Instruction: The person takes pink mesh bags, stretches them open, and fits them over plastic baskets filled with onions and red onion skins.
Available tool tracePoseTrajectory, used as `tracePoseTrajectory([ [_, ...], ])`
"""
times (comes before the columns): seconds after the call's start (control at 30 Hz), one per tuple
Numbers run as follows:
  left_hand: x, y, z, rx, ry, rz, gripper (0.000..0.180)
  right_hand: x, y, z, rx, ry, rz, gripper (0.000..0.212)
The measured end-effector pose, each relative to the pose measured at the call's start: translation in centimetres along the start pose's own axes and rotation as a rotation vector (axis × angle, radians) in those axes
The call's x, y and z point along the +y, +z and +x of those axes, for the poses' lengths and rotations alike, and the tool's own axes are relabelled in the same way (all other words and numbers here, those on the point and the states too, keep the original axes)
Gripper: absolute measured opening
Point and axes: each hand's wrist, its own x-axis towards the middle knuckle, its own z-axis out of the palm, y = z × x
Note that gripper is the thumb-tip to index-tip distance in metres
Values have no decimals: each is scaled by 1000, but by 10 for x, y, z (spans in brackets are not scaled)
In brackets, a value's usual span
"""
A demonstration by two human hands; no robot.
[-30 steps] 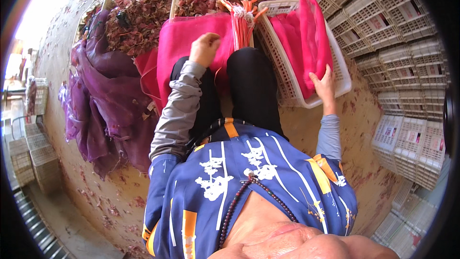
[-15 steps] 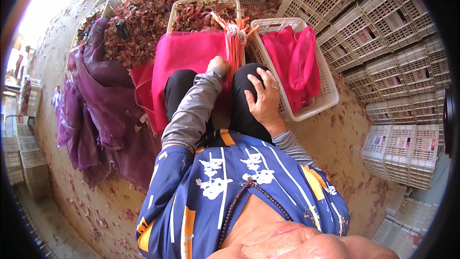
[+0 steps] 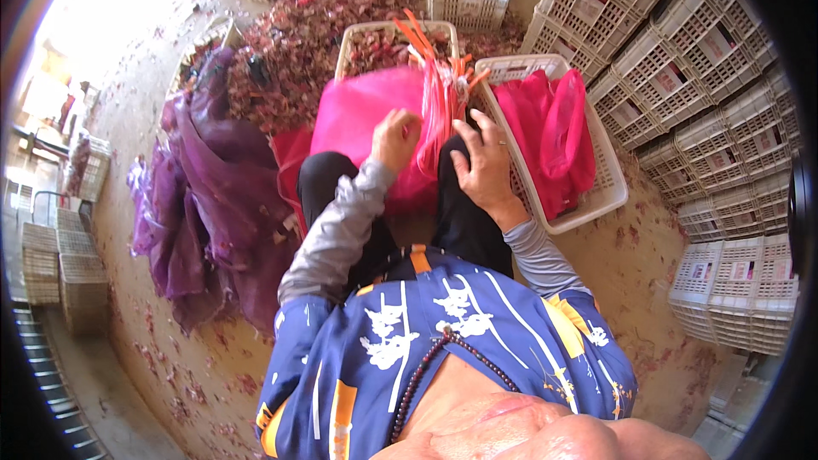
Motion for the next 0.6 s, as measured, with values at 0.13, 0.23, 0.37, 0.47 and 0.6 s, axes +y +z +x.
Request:
tracePoseTrajectory([
  [0.13,37,-25,-17,-104,38,-3,5,-5,24,41,-112,-220,-283,42],
  [0.23,44,-36,-26,-77,90,69,12,11,47,54,-174,-226,-325,28],
  [0.37,7,-56,-28,-153,-117,415,18,29,31,80,38,-141,149,21],
  [0.47,-13,-81,-20,-191,-266,510,12,32,-15,92,215,-3,127,24],
  [0.6,-17,-101,-7,-203,-323,560,14,44,-50,83,323,117,98,9],
])
